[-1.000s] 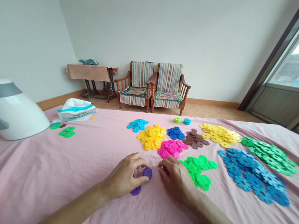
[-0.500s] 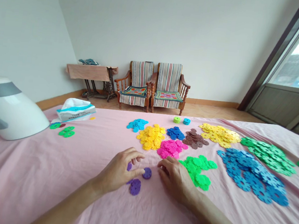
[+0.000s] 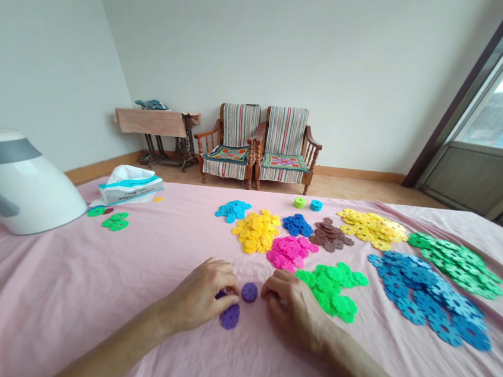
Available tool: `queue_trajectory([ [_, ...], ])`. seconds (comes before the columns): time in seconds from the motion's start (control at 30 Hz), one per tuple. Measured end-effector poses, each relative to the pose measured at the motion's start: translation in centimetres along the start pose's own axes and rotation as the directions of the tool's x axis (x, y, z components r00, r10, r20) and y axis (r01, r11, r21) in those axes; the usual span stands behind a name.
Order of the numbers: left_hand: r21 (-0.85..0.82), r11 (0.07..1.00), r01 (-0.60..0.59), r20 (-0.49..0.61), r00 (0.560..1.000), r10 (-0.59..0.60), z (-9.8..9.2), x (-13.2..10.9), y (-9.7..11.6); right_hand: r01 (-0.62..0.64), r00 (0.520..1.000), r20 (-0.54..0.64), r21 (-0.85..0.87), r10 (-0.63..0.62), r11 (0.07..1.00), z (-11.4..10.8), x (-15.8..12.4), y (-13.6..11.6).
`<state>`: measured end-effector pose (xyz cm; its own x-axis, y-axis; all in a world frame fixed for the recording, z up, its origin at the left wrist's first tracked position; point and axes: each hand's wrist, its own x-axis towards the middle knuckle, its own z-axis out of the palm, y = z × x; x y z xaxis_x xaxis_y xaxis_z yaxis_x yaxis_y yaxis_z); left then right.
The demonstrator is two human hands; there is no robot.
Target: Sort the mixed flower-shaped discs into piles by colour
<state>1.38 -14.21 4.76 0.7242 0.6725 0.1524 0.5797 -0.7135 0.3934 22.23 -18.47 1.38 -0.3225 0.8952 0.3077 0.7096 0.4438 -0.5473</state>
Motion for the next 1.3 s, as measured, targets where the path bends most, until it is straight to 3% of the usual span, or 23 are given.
queue_trajectory([
  [0.67, 0.012, 1.0, -0.027, 0.029, 0.999, 0.026, 0.5, 0.1, -0.2, 0.057, 0.998, 0.016, 0.029, -0.058, 0.998, 0.3, 0.0, -0.1],
  [1.0, -0.086, 0.993, 0.079, -0.06, 0.995, -0.084, -0.6, 0.3, -0.7, -0.136, 0.984, -0.116, -0.005, 0.135, 0.991, -0.2, 0.4, 0.7],
  [1.3, -0.072, 0.997, -0.014, 0.091, 0.996, 0.02, -1.4, 1.5, 1.1, -0.144, 0.979, -0.14, 0.017, 0.145, 0.989, 0.3, 0.4, 1.2],
])
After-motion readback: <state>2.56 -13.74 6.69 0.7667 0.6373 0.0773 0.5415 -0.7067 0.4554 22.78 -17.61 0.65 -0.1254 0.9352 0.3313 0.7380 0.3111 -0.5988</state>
